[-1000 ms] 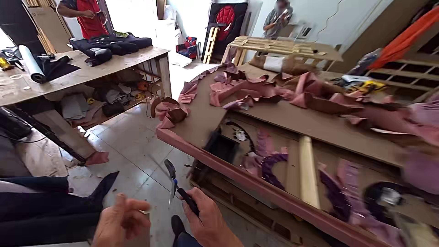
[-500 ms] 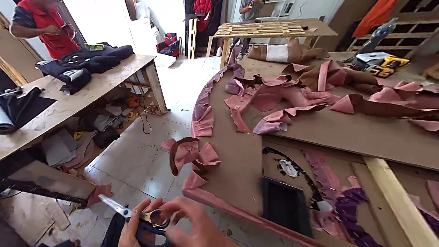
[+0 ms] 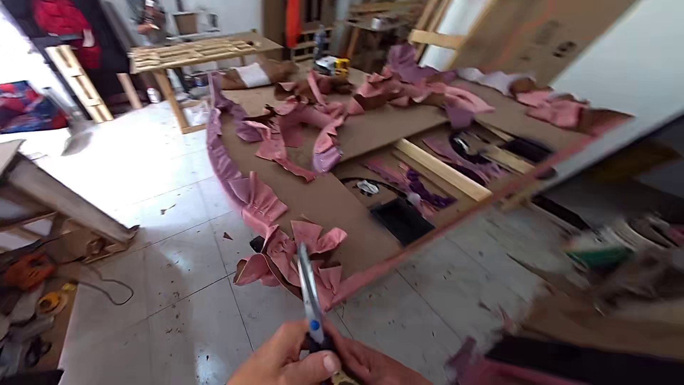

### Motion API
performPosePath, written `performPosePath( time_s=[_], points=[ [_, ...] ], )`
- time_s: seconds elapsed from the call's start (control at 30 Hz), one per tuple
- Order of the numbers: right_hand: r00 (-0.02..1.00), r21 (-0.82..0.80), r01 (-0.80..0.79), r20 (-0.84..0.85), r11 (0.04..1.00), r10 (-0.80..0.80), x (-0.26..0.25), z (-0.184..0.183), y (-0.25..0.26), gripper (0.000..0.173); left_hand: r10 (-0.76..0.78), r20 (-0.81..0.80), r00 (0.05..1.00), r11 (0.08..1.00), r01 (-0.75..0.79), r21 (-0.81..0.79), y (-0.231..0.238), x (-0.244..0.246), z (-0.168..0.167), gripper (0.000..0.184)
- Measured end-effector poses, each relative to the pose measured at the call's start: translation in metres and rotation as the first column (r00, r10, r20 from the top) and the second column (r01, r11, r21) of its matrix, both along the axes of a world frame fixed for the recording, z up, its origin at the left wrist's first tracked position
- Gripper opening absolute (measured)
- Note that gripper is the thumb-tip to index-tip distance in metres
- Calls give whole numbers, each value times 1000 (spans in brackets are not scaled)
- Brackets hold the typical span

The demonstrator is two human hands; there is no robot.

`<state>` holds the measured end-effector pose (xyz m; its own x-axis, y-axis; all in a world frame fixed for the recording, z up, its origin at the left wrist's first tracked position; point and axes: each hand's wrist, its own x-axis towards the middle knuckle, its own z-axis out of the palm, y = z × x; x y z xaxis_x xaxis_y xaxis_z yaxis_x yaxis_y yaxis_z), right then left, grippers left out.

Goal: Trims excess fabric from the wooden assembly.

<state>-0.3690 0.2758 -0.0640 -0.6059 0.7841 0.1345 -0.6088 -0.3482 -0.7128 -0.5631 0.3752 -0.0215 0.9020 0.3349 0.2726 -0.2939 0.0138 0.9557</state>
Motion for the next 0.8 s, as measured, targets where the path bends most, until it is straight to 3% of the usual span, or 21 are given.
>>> performPosePath(
  time_s=[0.1, 0.17, 0.2, 0.23, 0.27, 0.3, 0.33, 0.37, 0.4, 0.47, 0.53, 0.57, 0.67, 0.8],
  points=[
    [917, 95, 357, 155, 929, -368, -8, 16, -24, 56, -74, -72, 995, 989, 83, 119, 15, 24, 6, 43],
    [694, 134, 624, 355, 769, -626, 1, 23, -46, 32, -42, -115, 993, 935, 80, 346, 35, 46, 4, 41],
    [540, 167, 719, 475, 674, -694, 8, 25, -59, 29, 5, -143, 990, 835, 75, 544, 49, 57, -1, 32],
    [398, 182, 792, 570, 583, -719, 15, 27, -72, 30, 51, -166, 985, 642, 95, 761, 64, 68, -7, 30],
    [256, 203, 847, 656, 492, -710, 22, 28, -82, 30, 80, -195, 977, 387, 150, 910, 79, 80, -13, 49],
    [123, 227, 881, 736, 415, -666, 27, 28, -92, 29, 87, -262, 961, 182, 243, 953, 88, 90, -19, 75],
    [9, 253, 902, 798, 349, -603, 28, 25, -102, 30, 84, -343, 936, 49, 340, 939, 94, 99, -26, 98],
    [-104, 301, 905, 842, 301, -530, 29, 19, -106, 33, 80, -415, 906, -36, 419, 907, 101, 108, -30, 110],
    [-211, 367, 884, 867, 291, -451, 29, 11, -109, 37, 77, -464, 882, -80, 470, 879, 108, 117, -30, 106],
    [-350, 434, 819, 896, 374, -274, 21, -2, -115, 51, 78, -573, 816, -128, 578, 806, 118, 128, -20, 73],
    [-393, 398, 758, 911, 517, -125, 13, -3, -115, 68, 62, -722, 689, -160, 721, 674, 125, 145, 0, 40],
    [-414, 383, 733, 907, 562, -79, 7, -3, -113, 74, 24, -741, 671, -181, 732, 657, 129, 151, 7, 31],
    [-449, 343, 709, 893, 617, 20, -13, -3, -103, 78, -82, -776, 626, -229, 746, 625, 137, 164, 14, 31],
    [-520, 363, 731, 844, 577, 129, -39, -4, -82, 73, -178, -834, 523, -219, 805, 552, 147, 182, 16, 25]
  ],
)
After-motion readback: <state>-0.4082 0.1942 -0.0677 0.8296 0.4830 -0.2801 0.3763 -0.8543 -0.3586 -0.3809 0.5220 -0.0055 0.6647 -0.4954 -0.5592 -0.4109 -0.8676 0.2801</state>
